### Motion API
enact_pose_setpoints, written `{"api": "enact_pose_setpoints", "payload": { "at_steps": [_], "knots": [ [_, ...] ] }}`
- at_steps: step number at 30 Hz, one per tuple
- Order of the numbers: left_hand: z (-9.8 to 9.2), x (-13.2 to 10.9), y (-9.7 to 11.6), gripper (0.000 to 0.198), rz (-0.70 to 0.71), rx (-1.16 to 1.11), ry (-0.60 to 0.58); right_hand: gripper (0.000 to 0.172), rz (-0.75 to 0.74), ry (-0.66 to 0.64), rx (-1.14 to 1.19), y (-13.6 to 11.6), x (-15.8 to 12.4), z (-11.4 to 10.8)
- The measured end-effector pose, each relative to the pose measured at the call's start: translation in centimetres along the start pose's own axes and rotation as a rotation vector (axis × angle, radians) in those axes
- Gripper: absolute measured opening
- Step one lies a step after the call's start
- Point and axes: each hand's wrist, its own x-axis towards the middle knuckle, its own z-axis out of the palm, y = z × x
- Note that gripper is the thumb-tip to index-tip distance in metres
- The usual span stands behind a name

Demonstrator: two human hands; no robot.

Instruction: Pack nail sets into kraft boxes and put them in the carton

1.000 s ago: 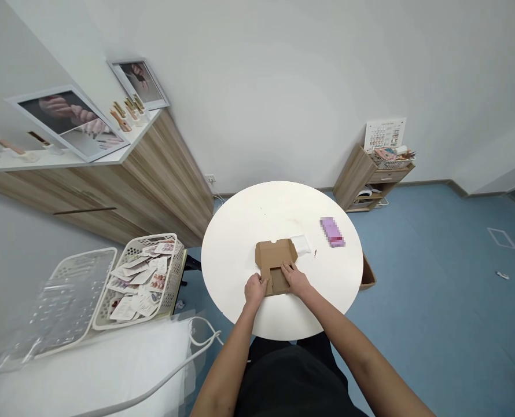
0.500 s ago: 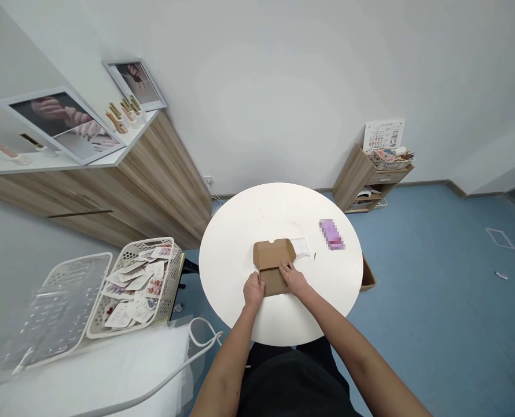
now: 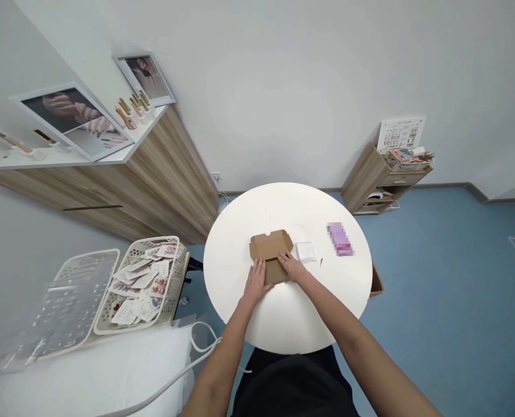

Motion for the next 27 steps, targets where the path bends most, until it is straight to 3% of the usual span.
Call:
{"api": "enact_pose_setpoints", "payload": {
  "at_steps": [2, 5, 7, 9, 12, 17, 21, 27],
  "knots": [
    [-0.1, 0.9, -0.4, 0.098, -0.018, -0.007, -0.007, 0.103, -0.046, 0.065, 0.022, 0.7, 0.0, -0.4],
    [-0.5, 2.0, -0.8, 0.1, -0.051, -0.013, -0.007, 0.077, 0.0, 0.298, 0.08, 2.8, -0.2, -1.3],
    [-0.7, 2.6, -0.8, 0.102, -0.081, -0.026, -0.011, 0.062, 0.2, 0.452, 0.15, 4.8, -0.2, -1.9],
    [-0.8, 3.0, -0.8, 0.104, -0.104, -0.041, -0.014, 0.059, 0.459, 0.508, 0.227, 6.8, 0.1, -2.3],
    [-0.6, 3.5, -0.8, 0.103, -0.122, -0.055, -0.006, 0.061, 0.684, 0.395, 0.319, 9.0, 1.0, -2.5],
    [-0.6, 3.7, -0.5, 0.1, -0.145, -0.037, -0.008, 0.068, 0.749, 0.2, 0.395, 9.6, 2.5, -2.2],
    [-1.0, 3.8, -0.3, 0.098, -0.157, -0.032, -0.011, 0.061, 0.738, 0.208, 0.348, 8.8, 2.9, -2.1],
    [-0.9, 3.4, -0.3, 0.097, -0.143, -0.034, -0.024, 0.052, 0.706, 0.227, 0.468, 8.1, 1.3, -2.0]
  ]
}}
